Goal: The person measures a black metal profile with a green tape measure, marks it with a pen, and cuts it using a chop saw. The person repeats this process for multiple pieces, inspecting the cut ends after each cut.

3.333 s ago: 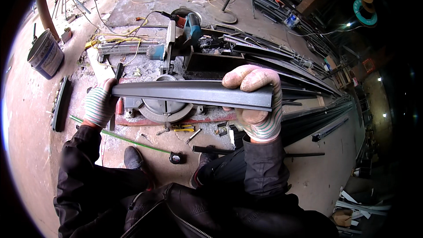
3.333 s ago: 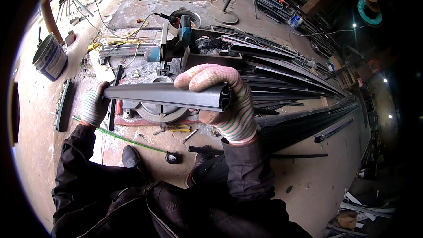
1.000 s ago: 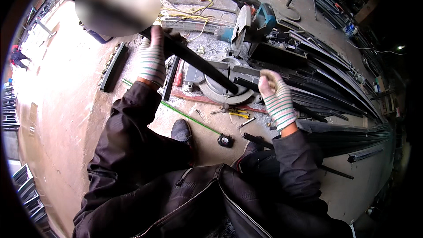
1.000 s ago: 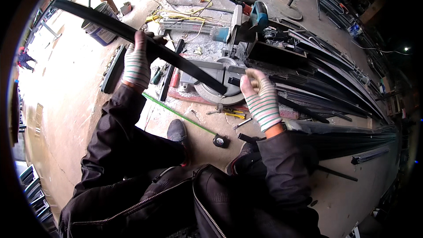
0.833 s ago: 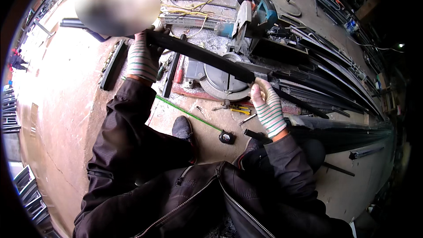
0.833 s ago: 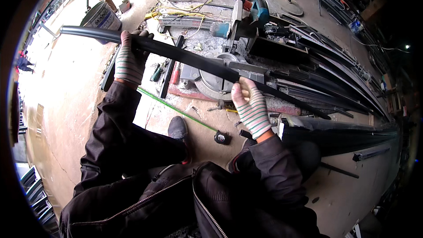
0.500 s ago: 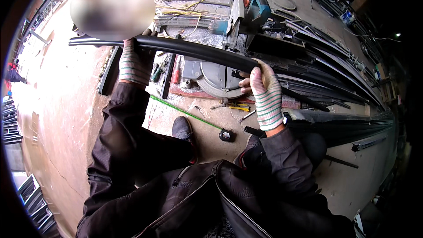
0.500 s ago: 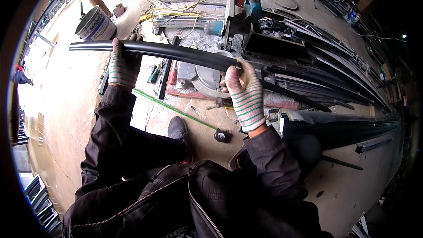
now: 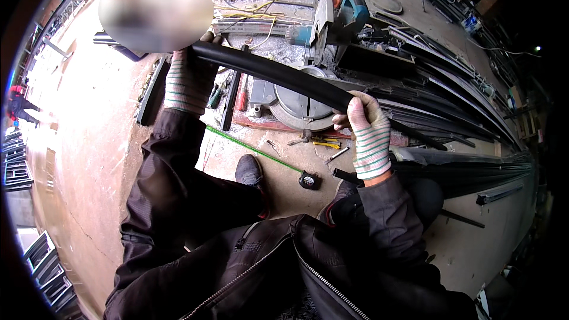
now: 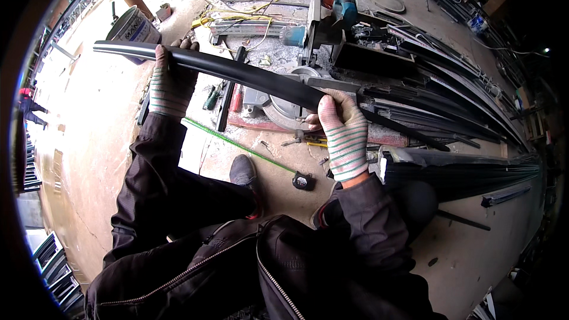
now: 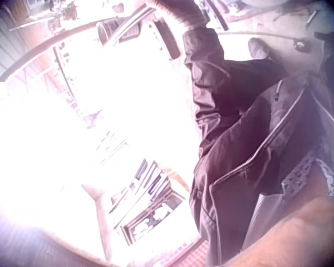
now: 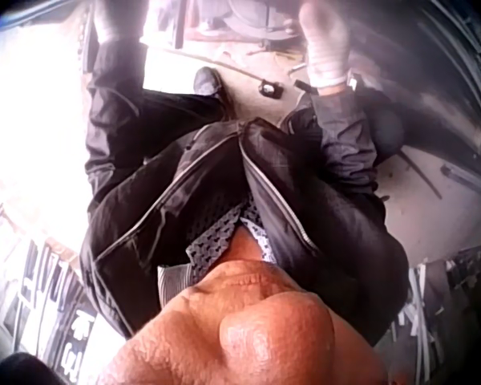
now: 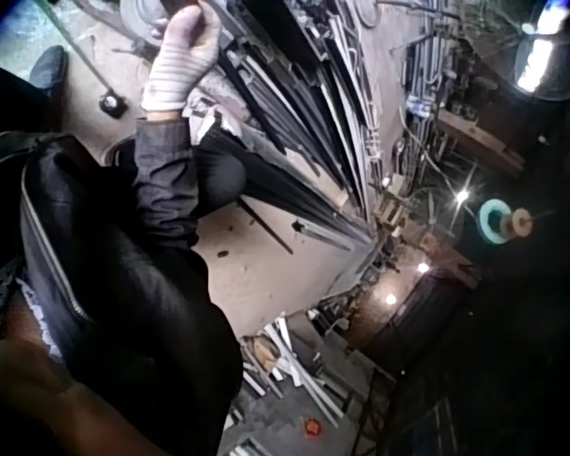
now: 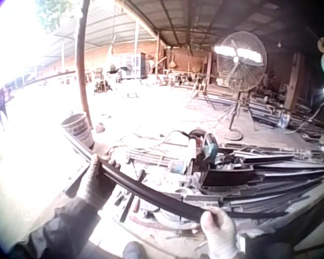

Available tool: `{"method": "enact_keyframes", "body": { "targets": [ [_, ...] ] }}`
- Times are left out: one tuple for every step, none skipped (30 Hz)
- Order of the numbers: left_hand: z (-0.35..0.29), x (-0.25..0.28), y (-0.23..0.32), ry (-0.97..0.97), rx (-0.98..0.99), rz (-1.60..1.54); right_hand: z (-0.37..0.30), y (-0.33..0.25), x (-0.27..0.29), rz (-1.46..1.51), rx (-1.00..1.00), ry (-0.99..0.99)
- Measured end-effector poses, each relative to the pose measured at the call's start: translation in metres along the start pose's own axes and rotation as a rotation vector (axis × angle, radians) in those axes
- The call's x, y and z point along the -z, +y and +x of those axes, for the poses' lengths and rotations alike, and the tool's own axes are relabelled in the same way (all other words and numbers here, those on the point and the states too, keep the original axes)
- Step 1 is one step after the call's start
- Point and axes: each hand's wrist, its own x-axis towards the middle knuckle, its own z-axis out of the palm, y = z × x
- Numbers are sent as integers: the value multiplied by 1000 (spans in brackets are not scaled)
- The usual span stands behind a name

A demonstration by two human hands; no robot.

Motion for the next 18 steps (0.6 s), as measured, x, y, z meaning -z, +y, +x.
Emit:
{"method": "enact_keyframes", "body": {
  "targets": [
    [3, 5, -7, -10, 11, -16, -3, -4, 2, -27, 22, 13],
    [9, 11, -15, 80, -5, -12, -8, -11, 3, -48, 49, 15],
    [9, 7, 11, 173, -67, 60, -12, -23, -19, 15, 81, -34],
    [9, 7, 13, 169, -65, 41, -17, -38, -28, 24, 119, -51],
    [7, 6, 14, 177, -57, 45, -21, -46, -35, 36, 156, -65],
    [7, 11, 17, 182, -46, 24, -20, -47, -38, 28, 231, -109],
    [9, 22, 15, 185, -29, -3, -21, -52, -41, 1, 285, -136],
    [12, 32, 11, 169, -15, -30, -23, -57, -46, -50, 328, -144],
    [15, 42, 8, 152, 13, -51, -24, -62, -48, -101, 371, -152],
    [14, 38, 3, 192, 27, -41, -24, -63, -48, -145, 407, -154],
    [11, 35, 4, 234, 28, -28, -24, -65, -51, -184, 445, -167],
    [12, 38, 5, 242, 30, -46, -23, -66, -54, -224, 483, -179],
    [13, 44, 7, 192, 58, -58, -25, -70, -58, -215, 474, -184],
    [13, 46, 7, 207, 65, -56, -27, -73, -60, -209, 464, -188],
    [12, 44, 6, 220, 72, -55, -29, -75, -62, -204, 456, -192],
    [12, 41, 5, 236, 67, -47, -29, -75, -63, -212, 474, -191],
    [11, 41, 6, 230, 84, -46, -30, -77, -65, -204, 471, -197],
    [12, 41, 6, 240, 91, -43, -31, -80, -67, -196, 467, -202]
  ]
}}
